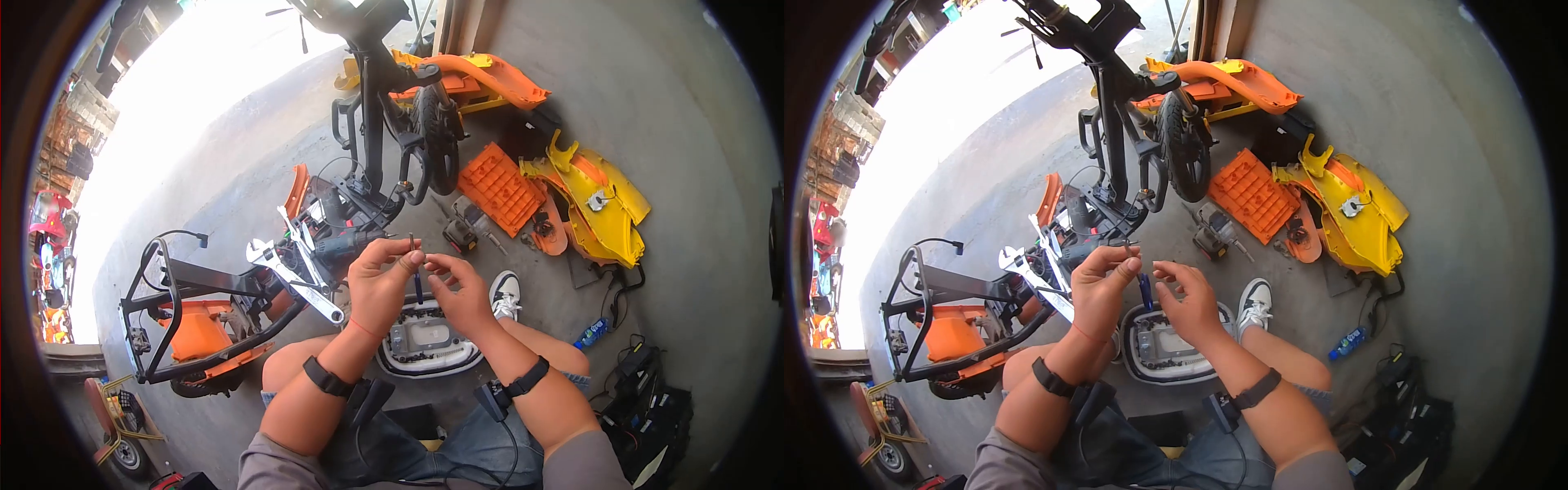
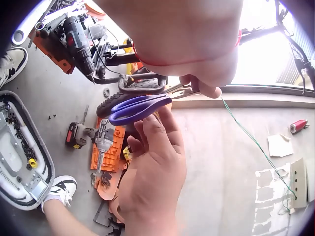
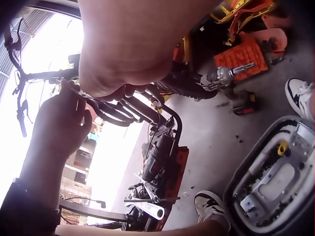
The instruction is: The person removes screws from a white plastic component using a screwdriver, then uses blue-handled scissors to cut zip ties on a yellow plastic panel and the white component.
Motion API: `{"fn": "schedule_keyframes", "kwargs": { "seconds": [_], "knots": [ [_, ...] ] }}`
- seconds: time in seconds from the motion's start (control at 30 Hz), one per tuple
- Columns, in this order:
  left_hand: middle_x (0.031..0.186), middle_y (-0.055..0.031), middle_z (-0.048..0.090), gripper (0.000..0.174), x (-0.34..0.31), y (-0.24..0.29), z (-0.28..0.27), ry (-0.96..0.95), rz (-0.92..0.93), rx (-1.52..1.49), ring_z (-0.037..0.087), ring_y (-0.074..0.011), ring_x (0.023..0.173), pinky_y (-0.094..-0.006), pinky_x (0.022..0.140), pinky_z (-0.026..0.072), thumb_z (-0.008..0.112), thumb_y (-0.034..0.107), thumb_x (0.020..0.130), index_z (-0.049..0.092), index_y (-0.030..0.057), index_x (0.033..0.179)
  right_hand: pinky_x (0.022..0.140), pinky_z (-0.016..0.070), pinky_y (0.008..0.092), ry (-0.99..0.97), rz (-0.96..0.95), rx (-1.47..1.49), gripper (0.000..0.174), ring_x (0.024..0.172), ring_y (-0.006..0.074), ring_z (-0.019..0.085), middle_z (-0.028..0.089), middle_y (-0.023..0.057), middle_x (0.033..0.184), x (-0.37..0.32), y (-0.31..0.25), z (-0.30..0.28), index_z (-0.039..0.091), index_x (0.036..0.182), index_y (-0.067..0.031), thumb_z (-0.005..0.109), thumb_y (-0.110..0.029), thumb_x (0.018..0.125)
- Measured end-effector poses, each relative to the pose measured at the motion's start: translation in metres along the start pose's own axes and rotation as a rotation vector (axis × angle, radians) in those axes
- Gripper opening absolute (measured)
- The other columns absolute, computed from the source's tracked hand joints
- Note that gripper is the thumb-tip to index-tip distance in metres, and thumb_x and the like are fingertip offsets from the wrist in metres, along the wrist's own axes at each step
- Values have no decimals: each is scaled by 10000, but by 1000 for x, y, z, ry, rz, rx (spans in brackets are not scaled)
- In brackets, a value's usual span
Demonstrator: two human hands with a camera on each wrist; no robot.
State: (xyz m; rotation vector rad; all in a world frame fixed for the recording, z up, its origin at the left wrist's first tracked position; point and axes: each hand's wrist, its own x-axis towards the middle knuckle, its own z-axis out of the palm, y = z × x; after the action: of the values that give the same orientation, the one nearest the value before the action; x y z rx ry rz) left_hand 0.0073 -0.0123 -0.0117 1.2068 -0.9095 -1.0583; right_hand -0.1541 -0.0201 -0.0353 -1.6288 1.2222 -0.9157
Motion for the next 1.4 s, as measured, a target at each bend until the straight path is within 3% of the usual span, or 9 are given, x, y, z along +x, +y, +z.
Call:
{"fn": "schedule_keyframes", "kwargs": {
  "seconds": [0.13, 0.2, 0.43, 0.5, 0.63, 0.8, 0.97, 1.17, 1.4],
  "knots": [
    [1037, -53, 728, 173, 4, 0, 2, 9, -90, -87, 624, -94, 872, -263, 808, 493, 745, 106, 891, 731, 15, 1037, 883, 477, 364, -22, -184, -120, 372, 1015, 230, 619, 681, 83, 1052, -3, -11, 2, 645, 1209, -96, 682, -53, 841],
    [1021, -76, 713, 192, 4, 5, 0, 7, -200, -169, 635, -124, 910, -278, 848, 501, 724, 97, 912, 699, -12, 1068, 886, 486, 372, -39, -178, -120, 417, 984, 242, 625, 674, 108, 1035, -5, -9, 4, 632, 1241, -82, 699, -51, 831],
    [1060, -94, 703, 195, 8, 6, -9, 26, -295, -298, 637, -151, 975, -313, 880, 503, 707, 118, 927, 696, -5, 1077, 773, 517, 345, -113, 33, -69, 497, 866, 223, 625, 655, 110, 968, -6, -6, 9, 602, 1307, -88, 731, -90, 827],
    [1100, -84, 696, 223, 16, 14, -16, -137, -279, -255, 626, -159, 1009, -327, 923, 483, 711, 129, 926, 691, 2, 1108, 757, 517, 342, -97, 33, -37, 501, 843, 219, 621, 651, 107, 948, -6, -3, 7, 602, 1309, -93, 734, -93, 826],
    [1120, -66, 695, 277, 22, 24, -23, -116, -225, -174, 621, -153, 1030, -306, 925, 454, 680, 208, 962, 679, 42, 1183, 754, 504, 327, -63, -33, -117, 483, 828, 204, 603, 628, 85, 940, -3, -10, 3, 611, 1294, -100, 736, -87, 828],
    [1058, -46, 703, 254, 28, 22, -35, -144, -201, -191, 612, -116, 1004, -285, 891, 447, 636, 268, 993, 691, 77, 1152, 771, 498, 316, -83, -64, -145, 466, 834, 197, 586, 598, 63, 948, -3, -8, 3, 620, 1276, -95, 730, -67, 825],
    [996, -40, 703, 181, 26, 13, -37, -142, -185, -242, 607, -105, 929, -269, 861, 442, 631, 251, 995, 681, 84, 1043, 736, 531, 369, -50, -204, -203, 449, 828, 291, 651, 662, 125, 887, -3, -7, 4, 629, 1252, -72, 737, -93, 817],
    [965, -39, 698, 158, 25, 2, -38, -78, -181, -273, 611, -111, 892, -270, 840, 450, 628, 238, 996, 675, 88, 1014, 760, 558, 431, -68, -118, -211, 420, 882, 367, 700, 709, 205, 964, -7, -8, 10, 607, 1275, -58, 692, -109, 867],
    [961, -40, 693, 173, 23, -5, -35, -21, -184, -249, 616, -122, 884, -279, 828, 459, 625, 247, 999, 668, 80, 1012, 768, 564, 426, -68, -100, -235, 423, 907, 361, 702, 711, 201, 992, -8, -11, 14, 601, 1276, -68, 691, -127, 866]
  ]
}}
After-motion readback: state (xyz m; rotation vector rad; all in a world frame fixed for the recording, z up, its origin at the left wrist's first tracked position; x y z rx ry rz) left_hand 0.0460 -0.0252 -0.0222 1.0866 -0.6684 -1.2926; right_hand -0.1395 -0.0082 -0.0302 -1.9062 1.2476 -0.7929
